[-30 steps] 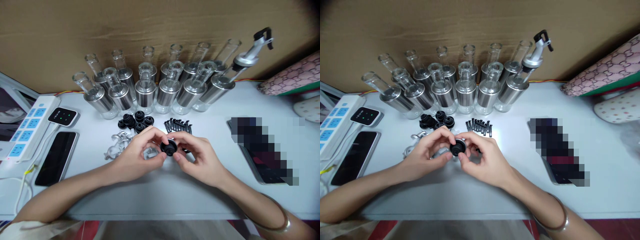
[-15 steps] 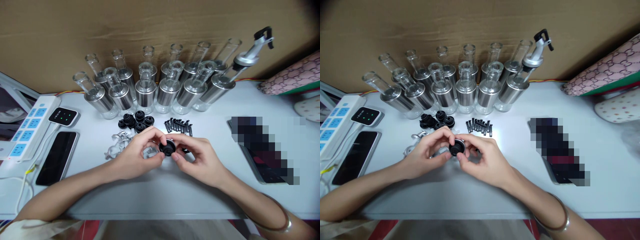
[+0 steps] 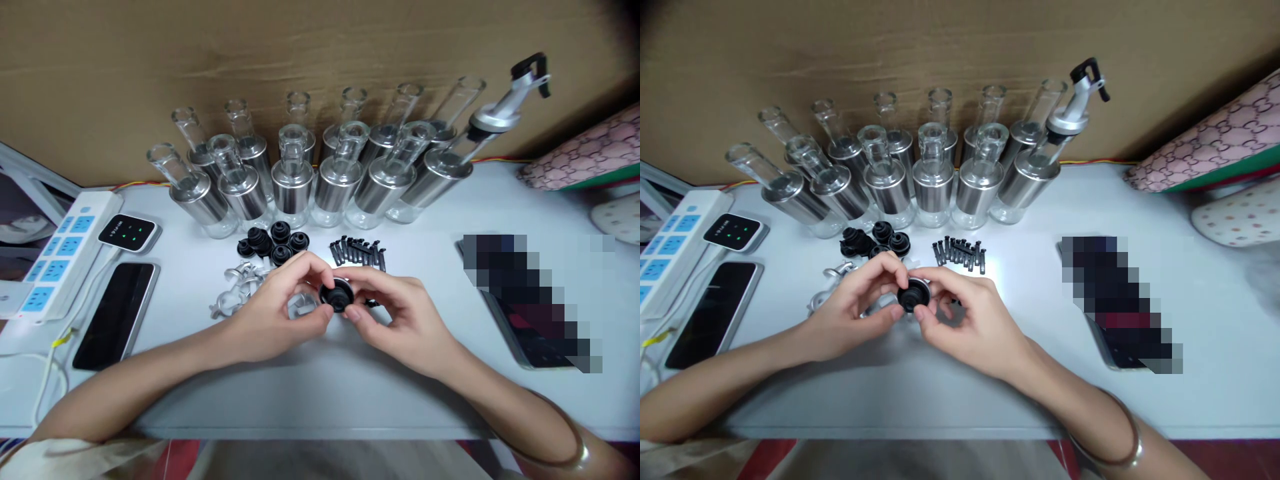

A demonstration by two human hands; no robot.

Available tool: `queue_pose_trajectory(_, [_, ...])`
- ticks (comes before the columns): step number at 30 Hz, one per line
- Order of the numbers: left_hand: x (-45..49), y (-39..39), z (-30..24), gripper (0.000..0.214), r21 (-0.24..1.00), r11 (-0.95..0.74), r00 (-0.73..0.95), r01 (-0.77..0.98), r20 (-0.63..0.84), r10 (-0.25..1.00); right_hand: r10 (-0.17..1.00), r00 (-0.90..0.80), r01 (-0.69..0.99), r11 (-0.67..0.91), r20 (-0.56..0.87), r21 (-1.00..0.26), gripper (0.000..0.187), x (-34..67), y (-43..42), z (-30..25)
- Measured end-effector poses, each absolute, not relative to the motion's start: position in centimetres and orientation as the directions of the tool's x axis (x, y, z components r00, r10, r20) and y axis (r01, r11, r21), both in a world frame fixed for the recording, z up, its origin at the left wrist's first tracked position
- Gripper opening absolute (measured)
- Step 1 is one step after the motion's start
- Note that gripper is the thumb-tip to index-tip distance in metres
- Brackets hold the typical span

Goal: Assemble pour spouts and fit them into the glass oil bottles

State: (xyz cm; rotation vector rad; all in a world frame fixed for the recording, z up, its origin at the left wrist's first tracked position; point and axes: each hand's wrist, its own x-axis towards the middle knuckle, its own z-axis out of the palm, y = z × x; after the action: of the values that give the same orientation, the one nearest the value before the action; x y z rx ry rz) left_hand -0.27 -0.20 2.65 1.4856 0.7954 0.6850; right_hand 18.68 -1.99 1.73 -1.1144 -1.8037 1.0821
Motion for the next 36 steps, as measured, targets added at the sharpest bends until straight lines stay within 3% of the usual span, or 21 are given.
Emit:
queue_pose_trajectory(9, [-0.51,-0.39,2.31,0.031,0.984,-0.044,0.572,0.172,-0.063,0.818,0.893,-0.418,0.286,0.305,0.168,-0.908,0.028,18.73,-2.23,1.46])
queue_pose_trajectory(19, [-0.55,-0.53,2.4,0.032,0.979,-0.072,0.581,0.193,-0.055,0.812,0.867,-0.465,0.305,0.346,0.178,-0.887,0.026,18.77,-2.21,1.29])
queue_pose_trajectory(36, [-0.52,-1.17,2.43,0.036,0.949,-0.179,0.54,0.26,0.011,0.841,0.863,-0.405,0.246,0.421,0.303,-0.873,0.031,18.59,-2.62,0.86])
